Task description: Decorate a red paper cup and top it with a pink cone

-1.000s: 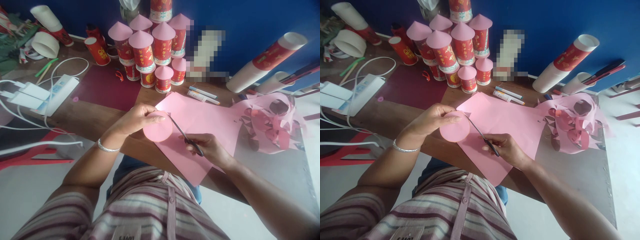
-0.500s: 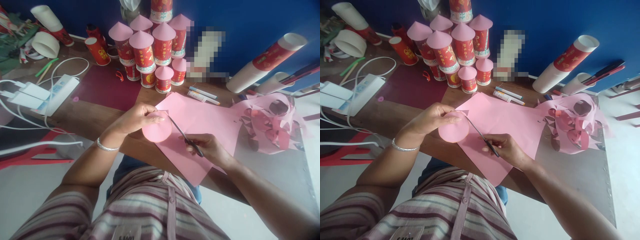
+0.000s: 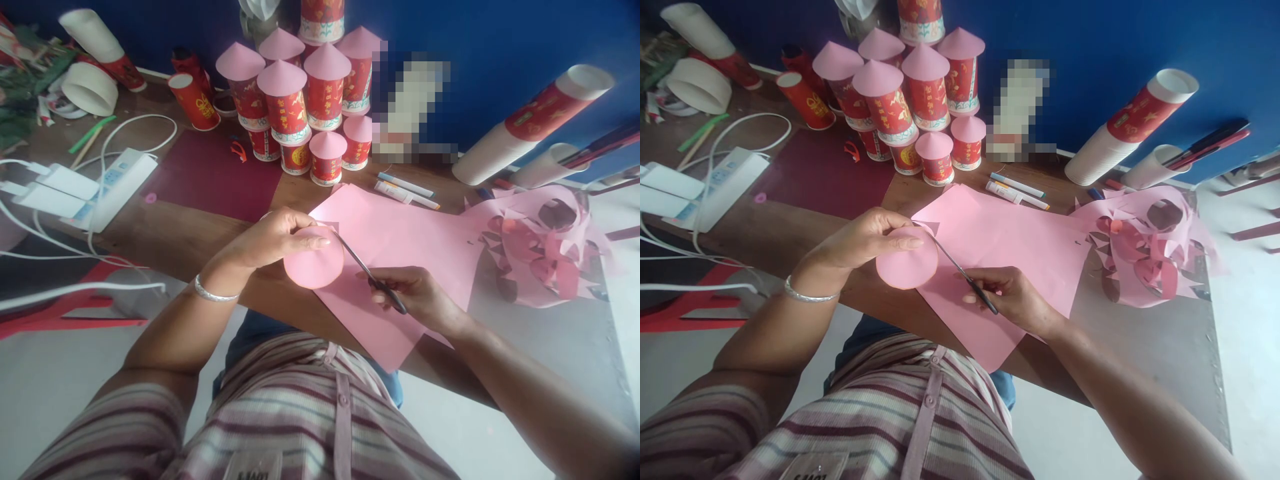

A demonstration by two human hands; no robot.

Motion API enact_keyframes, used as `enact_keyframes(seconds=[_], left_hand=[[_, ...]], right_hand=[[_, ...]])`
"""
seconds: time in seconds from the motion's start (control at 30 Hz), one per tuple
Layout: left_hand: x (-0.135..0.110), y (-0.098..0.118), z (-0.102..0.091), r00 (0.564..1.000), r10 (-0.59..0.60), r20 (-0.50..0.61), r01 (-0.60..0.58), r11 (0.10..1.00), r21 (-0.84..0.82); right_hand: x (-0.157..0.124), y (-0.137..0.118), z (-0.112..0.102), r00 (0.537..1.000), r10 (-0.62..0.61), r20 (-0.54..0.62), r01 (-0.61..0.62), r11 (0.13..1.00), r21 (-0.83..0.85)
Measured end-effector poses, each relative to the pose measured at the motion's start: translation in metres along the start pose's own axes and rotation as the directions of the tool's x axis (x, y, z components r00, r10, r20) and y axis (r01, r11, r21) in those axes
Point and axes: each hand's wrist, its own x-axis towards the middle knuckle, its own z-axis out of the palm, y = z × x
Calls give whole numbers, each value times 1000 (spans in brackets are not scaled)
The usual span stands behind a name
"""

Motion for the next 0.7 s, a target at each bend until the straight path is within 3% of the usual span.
enact_keyframes(seconds=[0.7], left_hand=[[0, -1, 1, 1000, 3, 15, -3, 1000, 23]], right_hand=[[1, -4, 2, 1000, -13, 14, 13, 1000, -17]])
